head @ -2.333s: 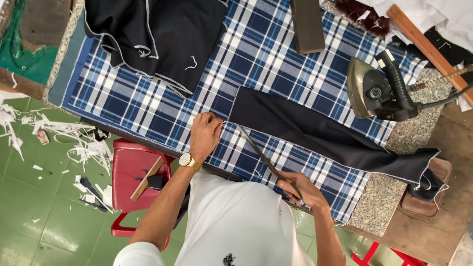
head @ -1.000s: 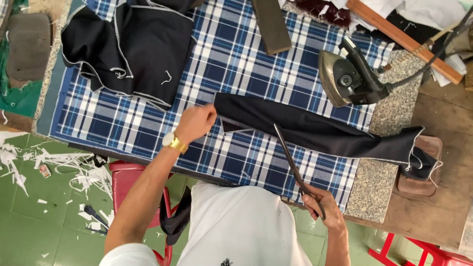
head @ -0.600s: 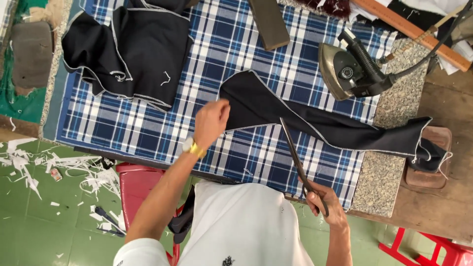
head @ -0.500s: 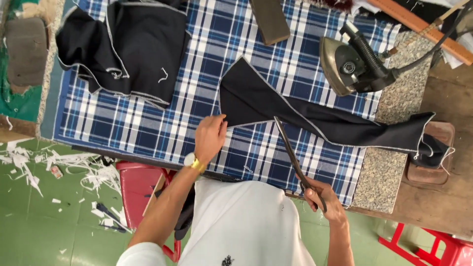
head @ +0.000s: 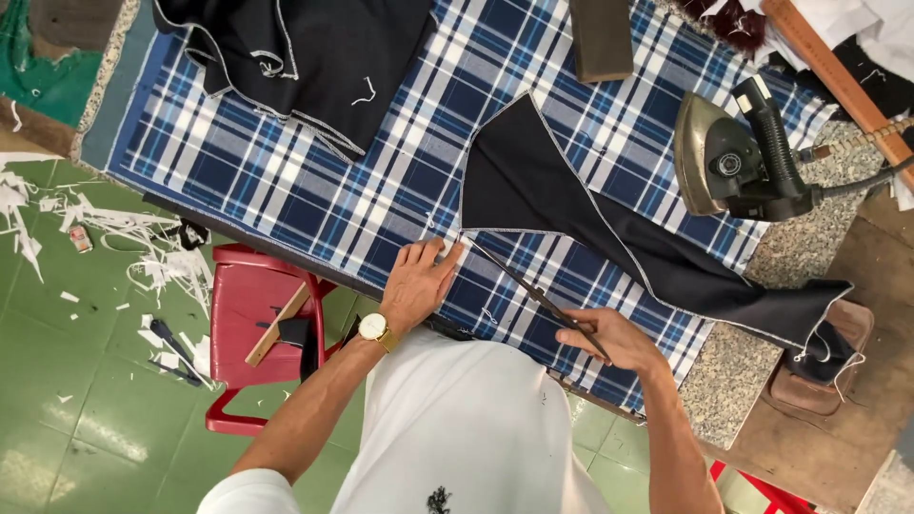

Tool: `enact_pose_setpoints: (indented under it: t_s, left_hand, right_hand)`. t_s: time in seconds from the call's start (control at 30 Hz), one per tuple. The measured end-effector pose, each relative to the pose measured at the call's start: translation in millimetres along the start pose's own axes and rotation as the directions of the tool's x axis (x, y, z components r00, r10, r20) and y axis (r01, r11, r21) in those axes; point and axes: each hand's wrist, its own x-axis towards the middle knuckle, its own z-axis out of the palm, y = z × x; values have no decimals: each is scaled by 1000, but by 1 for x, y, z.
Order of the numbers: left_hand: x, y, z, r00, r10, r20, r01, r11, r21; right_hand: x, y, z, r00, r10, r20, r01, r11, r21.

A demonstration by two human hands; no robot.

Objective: The person uses shears to cut black fabric pieces on a plaid-covered table. They repeatedly pick up fabric, position it, cut along marked lines, and set the cut pieces aside. An iron and other fabric scraps are visible on the table.

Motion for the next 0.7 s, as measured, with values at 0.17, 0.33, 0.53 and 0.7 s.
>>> enact_pose_setpoints:
  t_s: [0.17,0.33,0.53,0.7]
  left_hand:
    - [2,2,-5,999,-18,30,18,1000,-25]
    - [-3,-10,2,996,-19,82,26,996,-88]
    - [26,-3,-23,978,-178,108,186,980,-72]
    - [30,45,-34,975,-92,200,103,994,-43]
  right_hand:
    - [16,-17,-2,1000,-6,-22,4,994,-110]
    - [6,-26,11,999,10,-46,-14,995,-98]
    - [-26,14,19,987,90,-132,-90,996,4]
    - [-64,66,20,964,133,-232,-90,978,187]
